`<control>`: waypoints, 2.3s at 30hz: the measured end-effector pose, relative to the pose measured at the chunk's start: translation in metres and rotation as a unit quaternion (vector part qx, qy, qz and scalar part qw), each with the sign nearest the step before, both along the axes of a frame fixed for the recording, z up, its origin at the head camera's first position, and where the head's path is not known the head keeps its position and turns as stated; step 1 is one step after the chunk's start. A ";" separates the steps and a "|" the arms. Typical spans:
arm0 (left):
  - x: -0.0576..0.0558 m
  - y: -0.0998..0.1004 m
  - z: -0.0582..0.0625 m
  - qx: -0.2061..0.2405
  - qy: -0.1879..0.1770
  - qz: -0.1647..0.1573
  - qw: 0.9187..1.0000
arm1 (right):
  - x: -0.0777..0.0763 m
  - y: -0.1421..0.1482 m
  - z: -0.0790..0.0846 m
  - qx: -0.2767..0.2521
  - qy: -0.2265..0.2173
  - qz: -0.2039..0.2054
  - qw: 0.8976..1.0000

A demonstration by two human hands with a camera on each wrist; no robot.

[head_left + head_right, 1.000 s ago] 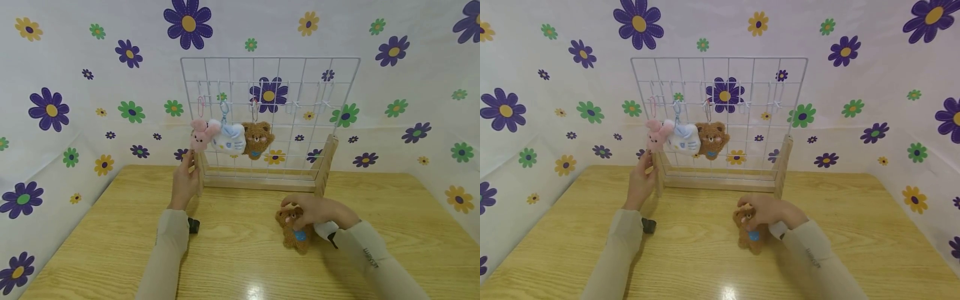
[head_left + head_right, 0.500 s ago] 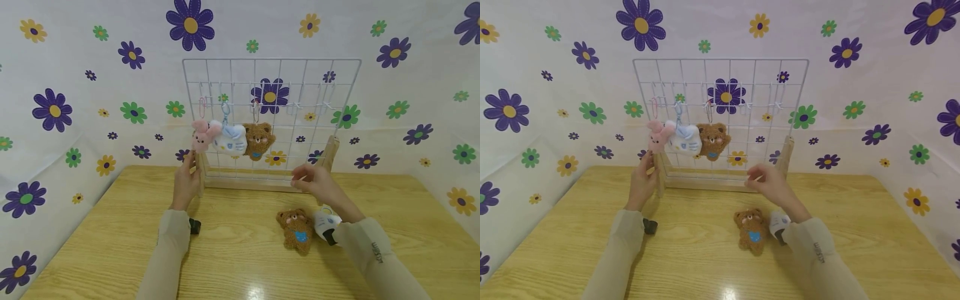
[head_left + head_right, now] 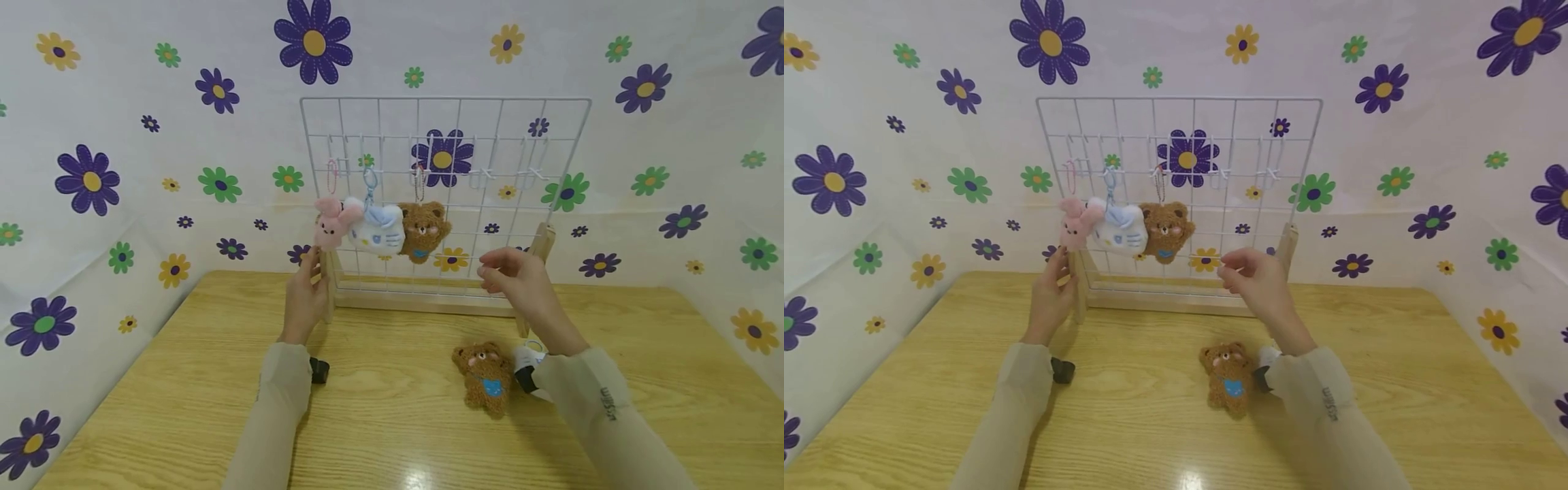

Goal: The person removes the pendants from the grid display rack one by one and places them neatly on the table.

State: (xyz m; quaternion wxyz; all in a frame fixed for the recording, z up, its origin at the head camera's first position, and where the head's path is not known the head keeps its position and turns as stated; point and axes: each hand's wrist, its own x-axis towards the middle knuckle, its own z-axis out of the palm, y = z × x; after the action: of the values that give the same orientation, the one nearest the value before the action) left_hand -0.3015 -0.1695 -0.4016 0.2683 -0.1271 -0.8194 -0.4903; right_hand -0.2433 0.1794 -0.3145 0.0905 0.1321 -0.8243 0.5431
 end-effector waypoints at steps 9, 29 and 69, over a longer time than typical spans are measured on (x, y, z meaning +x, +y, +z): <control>0.002 0.000 -0.002 0.046 -0.022 -0.007 0.999 | -0.003 -0.014 0.006 -0.047 0.007 -0.011 0.999; 0.002 0.009 0.000 0.065 -0.050 0.020 0.996 | -0.013 -0.037 0.021 -0.118 0.028 -0.056 0.991; 0.001 0.003 -0.001 0.021 -0.048 0.018 0.998 | -0.042 -0.075 0.055 -0.170 -0.009 -0.052 0.984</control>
State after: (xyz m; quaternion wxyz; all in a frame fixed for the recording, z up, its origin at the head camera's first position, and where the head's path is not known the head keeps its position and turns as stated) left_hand -0.3002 -0.1669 -0.4026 0.2399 -0.0834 -0.8230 -0.5080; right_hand -0.2849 0.1046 -0.2596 0.1322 0.0673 -0.7266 0.6708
